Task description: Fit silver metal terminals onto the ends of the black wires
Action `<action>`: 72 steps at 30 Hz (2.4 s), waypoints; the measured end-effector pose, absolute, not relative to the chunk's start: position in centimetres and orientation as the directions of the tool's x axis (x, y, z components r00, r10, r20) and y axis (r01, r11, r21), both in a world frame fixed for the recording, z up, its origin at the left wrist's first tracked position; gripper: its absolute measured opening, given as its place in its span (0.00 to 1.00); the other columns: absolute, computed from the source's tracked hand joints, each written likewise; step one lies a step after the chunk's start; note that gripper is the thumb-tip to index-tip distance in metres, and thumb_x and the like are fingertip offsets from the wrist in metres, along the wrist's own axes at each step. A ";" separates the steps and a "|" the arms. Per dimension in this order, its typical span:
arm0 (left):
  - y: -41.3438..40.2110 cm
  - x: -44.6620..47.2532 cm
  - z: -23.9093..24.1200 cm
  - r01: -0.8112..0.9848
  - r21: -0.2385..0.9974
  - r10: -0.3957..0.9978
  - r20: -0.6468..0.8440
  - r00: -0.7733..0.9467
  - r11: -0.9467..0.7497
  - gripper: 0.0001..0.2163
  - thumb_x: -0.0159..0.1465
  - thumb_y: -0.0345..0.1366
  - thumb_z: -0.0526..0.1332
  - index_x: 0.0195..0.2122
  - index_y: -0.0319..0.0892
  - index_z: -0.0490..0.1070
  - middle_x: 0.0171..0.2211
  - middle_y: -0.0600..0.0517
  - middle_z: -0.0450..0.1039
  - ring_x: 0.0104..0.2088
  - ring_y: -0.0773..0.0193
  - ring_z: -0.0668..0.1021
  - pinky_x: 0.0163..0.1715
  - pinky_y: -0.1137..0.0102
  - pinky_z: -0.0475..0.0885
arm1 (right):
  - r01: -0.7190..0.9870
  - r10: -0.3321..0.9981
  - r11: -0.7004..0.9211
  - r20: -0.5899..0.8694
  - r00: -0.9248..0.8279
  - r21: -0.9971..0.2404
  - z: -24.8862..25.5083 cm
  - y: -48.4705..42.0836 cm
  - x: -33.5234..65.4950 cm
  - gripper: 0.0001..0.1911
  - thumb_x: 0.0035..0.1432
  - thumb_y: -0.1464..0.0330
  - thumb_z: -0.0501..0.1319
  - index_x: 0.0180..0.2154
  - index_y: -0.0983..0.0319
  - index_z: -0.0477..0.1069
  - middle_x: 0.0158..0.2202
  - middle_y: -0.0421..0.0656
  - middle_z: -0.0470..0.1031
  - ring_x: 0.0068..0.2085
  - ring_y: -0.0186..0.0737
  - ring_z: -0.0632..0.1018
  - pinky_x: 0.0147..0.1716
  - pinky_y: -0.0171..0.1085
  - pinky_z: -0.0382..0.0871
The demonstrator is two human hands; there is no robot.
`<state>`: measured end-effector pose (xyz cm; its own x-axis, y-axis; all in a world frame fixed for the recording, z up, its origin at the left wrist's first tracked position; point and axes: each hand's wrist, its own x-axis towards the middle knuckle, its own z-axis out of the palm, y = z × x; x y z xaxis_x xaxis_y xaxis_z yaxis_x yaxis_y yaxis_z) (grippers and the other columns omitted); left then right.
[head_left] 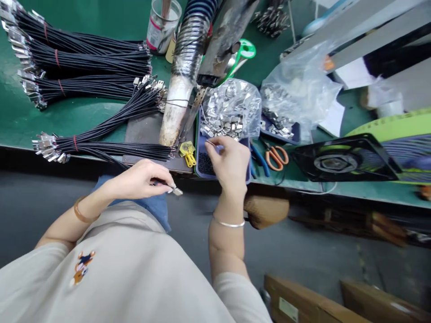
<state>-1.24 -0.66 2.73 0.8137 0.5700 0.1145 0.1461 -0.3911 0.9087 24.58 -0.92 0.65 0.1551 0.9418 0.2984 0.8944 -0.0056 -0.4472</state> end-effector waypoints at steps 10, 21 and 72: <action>-1.4 0.5 -0.1 0.307 0.862 0.836 0.210 0.508 -0.403 0.06 0.62 0.30 0.60 0.31 0.38 0.76 0.22 0.54 0.74 0.22 0.71 0.71 0.24 0.77 0.64 | 0.898 0.979 -0.081 0.133 0.152 -0.434 -0.1 1.3 24.7 0.03 0.52 0.72 0.62 0.27 0.59 0.70 0.28 0.42 0.77 0.28 0.39 0.74 0.34 0.38 0.63; -2.1 2.1 0.1 0.243 0.960 0.960 0.073 0.270 -0.142 0.07 0.57 0.34 0.59 0.24 0.39 0.70 0.22 0.54 0.70 0.23 0.71 0.71 0.23 0.78 0.68 | 0.376 0.952 0.017 0.130 0.277 -0.926 0.4 -7.0 18.2 0.07 0.59 0.63 0.64 0.33 0.60 0.76 0.31 0.40 0.78 0.22 0.29 0.66 0.22 0.33 0.59; -1.1 2.7 0.4 0.192 0.971 0.968 0.098 0.229 -0.143 0.08 0.59 0.34 0.62 0.26 0.37 0.77 0.22 0.53 0.73 0.21 0.72 0.68 0.22 0.76 0.62 | 0.471 0.892 0.190 0.352 0.283 -0.862 -0.4 -6.4 16.4 0.05 0.63 0.68 0.63 0.33 0.59 0.70 0.41 0.44 0.83 0.35 0.36 0.85 0.35 0.35 0.82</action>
<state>2.72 -1.14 0.43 0.2292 0.9685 0.0977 0.1917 -0.1433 0.9710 16.43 -6.41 -0.44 0.2835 0.8922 0.3515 0.4708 0.1899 -0.8616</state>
